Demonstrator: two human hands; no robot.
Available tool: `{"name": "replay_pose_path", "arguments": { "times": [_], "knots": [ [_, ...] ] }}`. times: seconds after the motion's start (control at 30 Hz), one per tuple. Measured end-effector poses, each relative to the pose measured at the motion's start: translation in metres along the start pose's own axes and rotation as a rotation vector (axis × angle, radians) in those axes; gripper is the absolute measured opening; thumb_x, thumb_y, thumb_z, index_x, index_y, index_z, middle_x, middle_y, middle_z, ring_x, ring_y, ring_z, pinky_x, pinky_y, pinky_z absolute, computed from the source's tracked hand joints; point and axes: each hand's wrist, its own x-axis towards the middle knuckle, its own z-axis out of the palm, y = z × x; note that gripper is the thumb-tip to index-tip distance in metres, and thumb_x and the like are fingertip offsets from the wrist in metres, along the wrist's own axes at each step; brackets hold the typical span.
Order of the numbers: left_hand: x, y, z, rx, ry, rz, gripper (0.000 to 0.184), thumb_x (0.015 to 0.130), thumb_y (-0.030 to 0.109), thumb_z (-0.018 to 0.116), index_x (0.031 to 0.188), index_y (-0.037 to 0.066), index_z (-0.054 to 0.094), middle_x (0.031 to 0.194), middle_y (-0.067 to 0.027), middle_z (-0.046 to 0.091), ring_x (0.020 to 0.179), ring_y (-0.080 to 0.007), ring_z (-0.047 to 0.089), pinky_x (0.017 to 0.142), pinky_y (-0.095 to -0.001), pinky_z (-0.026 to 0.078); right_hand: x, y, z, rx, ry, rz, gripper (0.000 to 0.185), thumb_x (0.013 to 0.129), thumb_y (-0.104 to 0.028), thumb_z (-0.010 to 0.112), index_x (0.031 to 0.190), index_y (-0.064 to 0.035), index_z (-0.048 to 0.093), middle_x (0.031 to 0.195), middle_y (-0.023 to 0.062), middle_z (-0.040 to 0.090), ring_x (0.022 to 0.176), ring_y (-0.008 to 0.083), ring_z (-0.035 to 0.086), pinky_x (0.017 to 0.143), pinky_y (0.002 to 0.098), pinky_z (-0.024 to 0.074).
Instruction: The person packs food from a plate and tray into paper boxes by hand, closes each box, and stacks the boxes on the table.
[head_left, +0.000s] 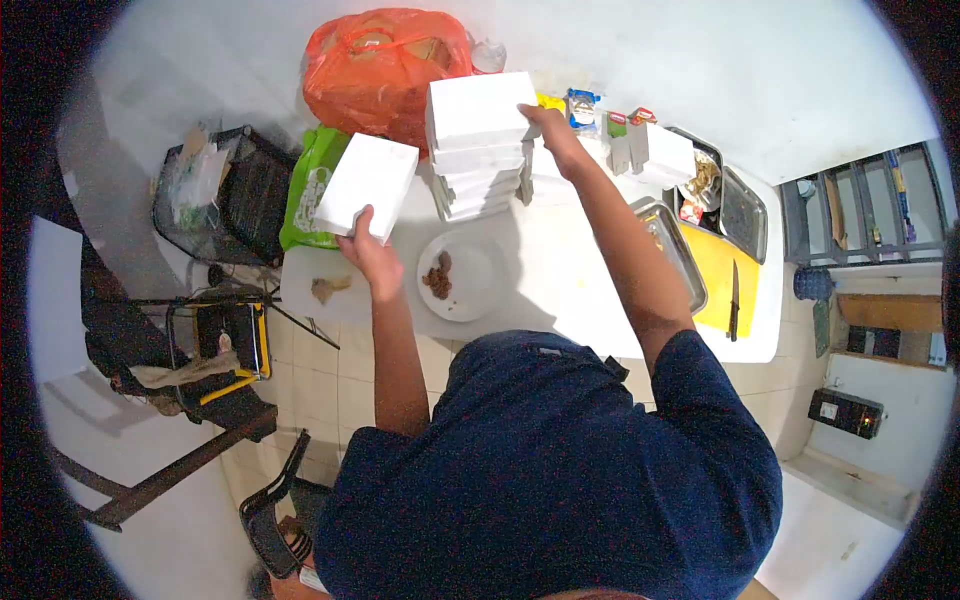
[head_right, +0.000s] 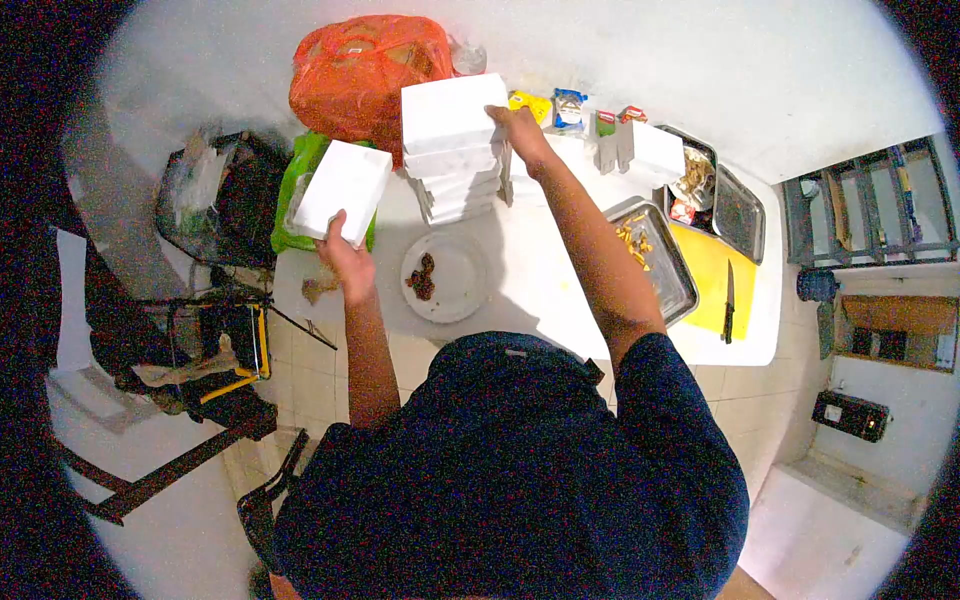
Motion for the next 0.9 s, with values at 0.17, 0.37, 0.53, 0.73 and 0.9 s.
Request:
{"name": "replay_pose_path", "arguments": {
  "times": [0.17,0.37,0.53,0.73,0.9],
  "knots": [
    [0.014,-0.006,0.011,-0.418,-0.117,-0.246,0.046,0.078,0.016,0.06,0.121,0.008,0.048,0.116,-0.0088,0.055,0.109,-0.0259,0.053,0.091,-0.0419,0.044,0.016,0.017,-0.003,0.067,0.148,-0.031,0.087,0.079,-0.057,0.059,0.135,0.0045,0.035,0.131,0.02,0.046,0.123,0.0295,0.041,0.103,0.0389,0.0299],
    [0.042,-0.015,0.032,-0.519,-0.279,-0.417,0.063,0.071,0.035,0.062,0.127,0.011,0.047,0.122,-0.009,0.054,0.122,-0.0361,0.043,0.102,-0.0656,0.026,0.004,-0.01,-0.003,0.241,-0.013,0.169,0.097,0.076,-0.077,0.043,0.146,-0.0121,0.025,0.149,0.0162,0.026,0.139,0.0317,0.021,0.107,0.0588,0.0157],
    [0.064,-0.018,0.058,-0.47,-0.401,-0.483,0.077,0.066,0.044,0.061,0.134,0.014,0.041,0.125,-0.011,0.051,0.12,-0.0393,0.041,0.102,-0.0659,0.024,0.029,0.002,-0.003,0.308,-0.149,0.216,0.098,0.074,-0.08,0.044,0.146,-0.0166,0.027,0.148,0.0134,0.032,0.136,0.0315,0.028,0.105,0.0586,0.0207],
    [0.08,-0.038,0.079,-0.541,-0.478,-0.545,0.068,0.067,0.037,0.06,0.129,0.011,0.045,0.122,-0.0126,0.053,0.115,-0.0353,0.047,0.099,-0.0535,0.033,0.033,0.013,0.003,0.46,-0.213,0.11,0.088,0.079,-0.073,0.047,0.143,-0.0136,0.034,0.141,0.012,0.042,0.129,0.0262,0.041,0.105,0.0443,0.0324],
    [0.086,-0.047,0.078,-0.595,-0.447,-0.606,0.062,0.069,0.033,0.062,0.124,0.009,0.05,0.119,-0.0097,0.057,0.114,-0.0286,0.05,0.101,-0.046,0.036,0.036,0.021,0.015,0.499,-0.149,0.094,0.086,0.081,-0.07,0.048,0.142,-0.0109,0.035,0.14,0.0128,0.043,0.128,0.0258,0.042,0.104,0.0389,0.0338]
  ]
}}
